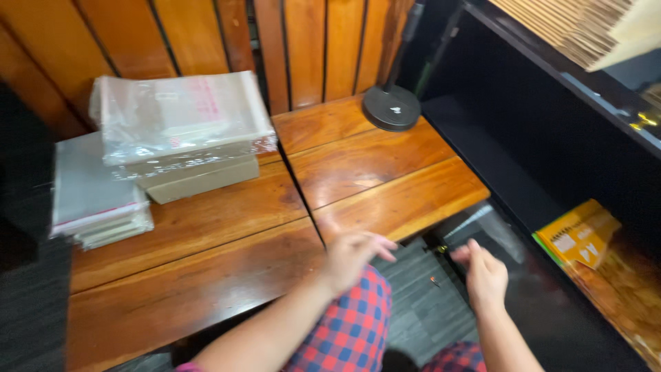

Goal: The person organizes stationery items by picking up stacks of pink gift bags, A4 photo paper packages, and clear plastic sleeves from a wooden bench and placing them onto a black shelf. The person handles each item by hand and arranges them in neat stacks on the shelf.

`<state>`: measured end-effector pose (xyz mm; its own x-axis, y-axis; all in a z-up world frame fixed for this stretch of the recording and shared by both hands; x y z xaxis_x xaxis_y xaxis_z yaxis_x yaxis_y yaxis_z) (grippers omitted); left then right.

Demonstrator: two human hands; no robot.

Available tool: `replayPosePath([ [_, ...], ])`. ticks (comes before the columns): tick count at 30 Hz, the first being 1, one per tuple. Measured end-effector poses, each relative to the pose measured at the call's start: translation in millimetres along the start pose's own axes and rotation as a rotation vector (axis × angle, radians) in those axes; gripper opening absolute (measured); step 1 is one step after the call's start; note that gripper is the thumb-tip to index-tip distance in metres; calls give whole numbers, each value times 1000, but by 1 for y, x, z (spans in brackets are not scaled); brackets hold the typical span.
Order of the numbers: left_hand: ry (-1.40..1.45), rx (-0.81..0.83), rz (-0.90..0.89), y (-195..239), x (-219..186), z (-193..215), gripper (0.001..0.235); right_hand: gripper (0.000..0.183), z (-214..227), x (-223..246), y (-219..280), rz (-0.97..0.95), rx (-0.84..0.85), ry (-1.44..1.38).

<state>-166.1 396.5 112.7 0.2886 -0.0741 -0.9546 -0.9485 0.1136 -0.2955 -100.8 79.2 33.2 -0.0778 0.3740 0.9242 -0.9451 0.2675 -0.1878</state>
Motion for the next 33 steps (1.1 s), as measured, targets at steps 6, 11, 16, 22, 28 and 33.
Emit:
replayPosePath([
  [6,-203,-810,-111,49,-100,184,26,29,-126,123,-46,172,313,178],
  [11,-289,-1142,-102,62,-101,327,14,22,-227,212,-61,207,546,227],
  [16,-491,-1070,187,56,-105,398,41,38,-310,266,-45,38,696,133],
  [22,-322,-954,560,42,-111,397,57,58,-365,293,-19,-202,837,-158],
  [28,-288,-940,554,42,-94,410,32,42,-380,298,-7,-368,875,-407],
  [33,-209,-884,417,43,-63,437,16,31,-399,278,-14,-386,832,-559],
])
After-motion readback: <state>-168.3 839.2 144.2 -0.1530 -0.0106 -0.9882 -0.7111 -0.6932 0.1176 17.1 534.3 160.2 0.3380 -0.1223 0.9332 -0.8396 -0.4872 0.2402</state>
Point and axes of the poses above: each hand's wrist, its own y-axis away from the middle knuckle, its own z-axis out of the back of the hand, x = y × z, the point moved 2 cm from there along -y, towards the middle knuckle, and after that the axes turned 1 degree about y, right-handed, at the moved point
